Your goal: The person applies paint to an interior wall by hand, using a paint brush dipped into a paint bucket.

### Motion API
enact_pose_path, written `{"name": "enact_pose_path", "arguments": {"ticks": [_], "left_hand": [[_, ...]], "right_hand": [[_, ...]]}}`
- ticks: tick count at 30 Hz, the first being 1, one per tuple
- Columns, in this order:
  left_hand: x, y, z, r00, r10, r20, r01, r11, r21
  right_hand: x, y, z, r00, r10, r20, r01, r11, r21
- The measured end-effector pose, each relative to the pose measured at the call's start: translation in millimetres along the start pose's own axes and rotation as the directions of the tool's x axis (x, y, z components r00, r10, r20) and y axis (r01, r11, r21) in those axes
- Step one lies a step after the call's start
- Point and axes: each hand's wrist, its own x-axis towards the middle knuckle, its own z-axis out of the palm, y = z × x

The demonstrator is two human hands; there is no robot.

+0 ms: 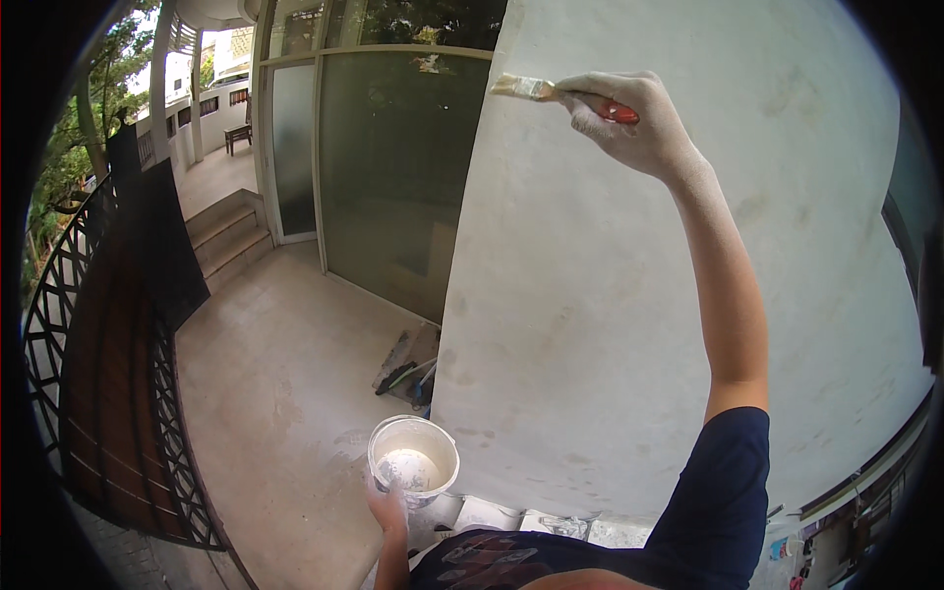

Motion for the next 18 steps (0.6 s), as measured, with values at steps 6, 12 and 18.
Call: {"name": "enact_pose_path", "arguments": {"ticks": [6, 12, 18], "left_hand": [[-0.3, -7.9, 1.2, 0.999, 0.007, 0.048, -0.006, 1.000, -0.009], [-0.2, -3.6, 6.2, 0.999, 0.004, 0.036, -0.003, 1.000, -0.010], [-0.2, 1.6, 8.6, 0.999, -0.026, 0.040, 0.028, 0.999, -0.043]], "right_hand": [[18.9, 14.5, -1.9, 0.970, -0.099, -0.222, 0.065, 0.986, -0.153], [-10.1, 7.5, 20.1, 0.993, -0.110, -0.030, 0.109, 0.993, -0.050], [-55.9, -15.3, 53.3, 0.947, -0.062, 0.316, 0.065, 0.998, 0.001]]}}
